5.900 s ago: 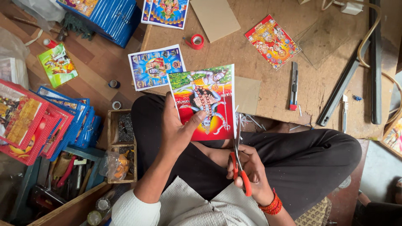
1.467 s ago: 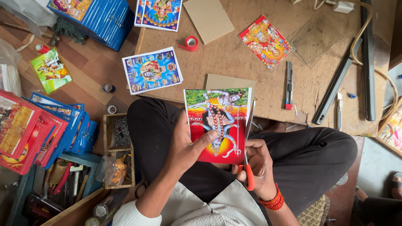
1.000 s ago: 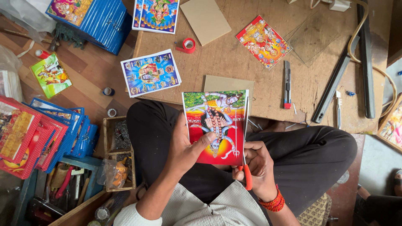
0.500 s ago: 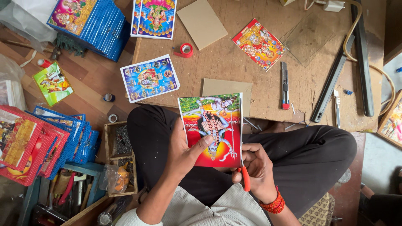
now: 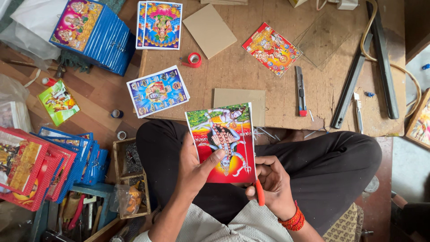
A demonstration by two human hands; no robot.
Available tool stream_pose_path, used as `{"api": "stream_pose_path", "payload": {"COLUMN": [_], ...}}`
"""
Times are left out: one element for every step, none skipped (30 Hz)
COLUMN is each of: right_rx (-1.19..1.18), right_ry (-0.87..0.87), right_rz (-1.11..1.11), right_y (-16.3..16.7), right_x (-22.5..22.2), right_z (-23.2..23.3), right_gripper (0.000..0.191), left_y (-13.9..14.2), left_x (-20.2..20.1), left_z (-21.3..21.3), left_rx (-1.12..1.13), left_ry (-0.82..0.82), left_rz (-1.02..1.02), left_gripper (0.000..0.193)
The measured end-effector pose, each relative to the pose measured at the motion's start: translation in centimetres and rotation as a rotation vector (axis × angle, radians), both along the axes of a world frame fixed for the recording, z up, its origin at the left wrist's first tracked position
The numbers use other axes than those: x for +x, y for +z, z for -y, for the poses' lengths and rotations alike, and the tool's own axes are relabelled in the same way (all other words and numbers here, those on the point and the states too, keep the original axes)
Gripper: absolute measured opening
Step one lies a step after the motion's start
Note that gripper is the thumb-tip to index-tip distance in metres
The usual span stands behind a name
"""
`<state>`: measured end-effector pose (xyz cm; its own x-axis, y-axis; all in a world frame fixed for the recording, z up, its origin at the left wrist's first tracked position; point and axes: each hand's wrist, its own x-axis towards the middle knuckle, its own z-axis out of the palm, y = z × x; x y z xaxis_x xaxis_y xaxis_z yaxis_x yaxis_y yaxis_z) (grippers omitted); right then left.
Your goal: The person sits on the floor and assembles decorative cards by applying red tape to the edges of printed images and mounting them onto cardboard. They use scissors to trim the edges of the printed images and place the finished cards into a stack.
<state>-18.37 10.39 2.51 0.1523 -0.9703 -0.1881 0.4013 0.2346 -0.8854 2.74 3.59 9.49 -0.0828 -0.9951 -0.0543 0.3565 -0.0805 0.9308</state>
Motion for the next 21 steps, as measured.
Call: {"api": "stream_pose_path", "payload": {"right_rx": [-0.016,-0.031,-0.044,-0.058,-0.072,-0.086,-0.09,-0.094,-0.098,-0.087,-0.077,-0.066,-0.052,-0.038,-0.023,-0.047,-0.07,-0.093,-0.115,-0.135,-0.157], "right_ry": [-0.002,-0.004,-0.007,-0.008,-0.01,-0.011,-0.008,-0.004,0.0,-0.012,-0.024,-0.034,-0.043,-0.051,-0.061,-0.072,-0.083,-0.093,-0.119,-0.145,-0.172], "right_rz": [0.013,0.026,0.04,0.052,0.064,0.075,0.07,0.065,0.061,0.045,0.029,0.013,0.024,0.034,0.045,0.046,0.048,0.051,0.047,0.042,0.036], "right_y": [0.1,0.2,0.3,0.4,0.5,0.5,0.5,0.4,0.3,0.2,0.0,-0.3,-0.5,-0.7,-0.9,-1.0,-1.0,-1.0,-0.9,-0.9,-0.7], "right_x": [0.1,0.2,0.2,0.2,0.2,0.1,-0.1,-0.2,-0.2,-0.3,-0.3,-0.2,-0.2,-0.1,0.0,0.0,0.1,0.3,0.4,0.6,0.8], "right_z": [0.0,0.0,0.0,0.0,0.0,-0.1,-0.1,0.0,-0.1,-0.2,-0.3,-0.5,-0.5,-0.6,-0.7,-0.8,-0.8,-0.8,-0.8,-0.8,-0.6], "right_gripper": [0.07,0.069,0.068,0.068,0.068,0.068,0.067,0.067,0.066,0.066,0.065,0.065,0.066,0.066,0.066,0.066,0.065,0.064,0.064,0.064,0.064], "left_y": [0.0,-0.1,-0.2,-0.3,-0.4,-0.5,-0.6,-0.8,-0.9,-0.9,-1.0,-1.0,-1.0,-1.0,-0.9,-0.9,-0.9,-1.0,-1.0,-1.1,-1.3], "left_x": [0.0,0.0,0.0,0.0,0.0,-0.1,-0.2,-0.3,-0.4,-0.4,-0.4,-0.4,-0.4,-0.4,-0.3,-0.3,-0.3,-0.4,-0.5,-0.6,-0.7], "left_z": [0.0,0.0,-0.1,-0.1,-0.2,-0.4,-0.5,-0.6,-0.7,-0.8,-0.8,-0.8,-0.8,-0.8,-0.9,-0.9,-0.9,-0.8,-0.8,-0.9,-1.0], "left_rx": [-0.009,-0.017,-0.011,-0.003,0.006,0.017,0.028,0.038,0.036,0.033,0.029,0.033,0.037,0.042,0.039,0.035,0.031,0.019,0.008,-0.003,-0.008], "left_ry": [-0.001,-0.002,-0.009,-0.017,-0.025,-0.031,-0.037,-0.042,-0.04,-0.038,-0.036,-0.038,-0.038,-0.037,-0.025,-0.015,-0.006,0.015,0.037,0.059,0.085], "left_rz": [-0.006,-0.012,-0.007,-0.003,0.001,-0.003,-0.008,-0.011,-0.012,-0.013,-0.015,-0.015,-0.015,-0.014,-0.018,-0.021,-0.024,-0.015,-0.006,0.003,-0.012], "left_gripper": [0.054,0.054,0.053,0.051,0.049,0.049,0.049,0.05,0.05,0.049,0.049,0.049,0.049,0.049,0.05,0.052,0.053,0.053,0.054,0.054,0.056]}}
